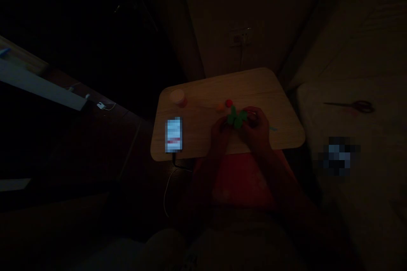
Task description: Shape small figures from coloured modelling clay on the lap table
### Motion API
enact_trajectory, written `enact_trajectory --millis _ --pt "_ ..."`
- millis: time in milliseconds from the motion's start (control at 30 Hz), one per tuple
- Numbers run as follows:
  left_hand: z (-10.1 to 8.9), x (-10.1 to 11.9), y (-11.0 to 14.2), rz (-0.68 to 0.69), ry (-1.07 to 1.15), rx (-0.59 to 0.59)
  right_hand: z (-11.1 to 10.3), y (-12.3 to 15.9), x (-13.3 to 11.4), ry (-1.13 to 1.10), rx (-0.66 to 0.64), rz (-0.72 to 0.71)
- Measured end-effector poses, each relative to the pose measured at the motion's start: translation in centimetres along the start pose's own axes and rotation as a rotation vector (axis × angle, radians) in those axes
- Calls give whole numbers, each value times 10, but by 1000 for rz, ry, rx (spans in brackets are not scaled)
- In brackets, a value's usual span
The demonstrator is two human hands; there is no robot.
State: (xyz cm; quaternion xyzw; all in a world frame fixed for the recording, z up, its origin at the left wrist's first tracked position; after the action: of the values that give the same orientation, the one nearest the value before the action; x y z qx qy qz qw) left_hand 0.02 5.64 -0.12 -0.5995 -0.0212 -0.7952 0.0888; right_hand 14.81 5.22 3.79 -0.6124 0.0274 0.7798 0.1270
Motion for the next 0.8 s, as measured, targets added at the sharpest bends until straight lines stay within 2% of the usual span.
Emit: enact_trajectory --millis 200,300,467,567,667,800 --pt "7 1 3 -117 295 -9 -7 -7 8 -90 -49 69" --pt "10 2 4 -133 346 -30 -9 -10 7 -58 -67 68" --pt "6 -3 3 -149 339 -1 -6 -12 10 -31 -129 72" --pt "5 -3 2 -141 307 -11 -8 -13 16 -64 -96 90" --pt "4 -1 1 -98 241 -16 -9 -14 20 12 -61 90" --pt "3 4 1 14 106 -30 -3 -13 23 151 -117 67"
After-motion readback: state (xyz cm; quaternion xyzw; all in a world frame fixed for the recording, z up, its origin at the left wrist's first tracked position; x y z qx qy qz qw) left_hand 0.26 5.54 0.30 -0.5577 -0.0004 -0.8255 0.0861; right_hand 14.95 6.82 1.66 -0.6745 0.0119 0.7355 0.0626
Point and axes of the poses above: each hand's wrist, its own y-axis away from the middle knuckle, its own z-axis out of the palm, x = y × z, the point moved 6 cm from there along -y, towards the middle knuckle, and after that the axes turned 7 degrees about z, right-handed, at the moved point
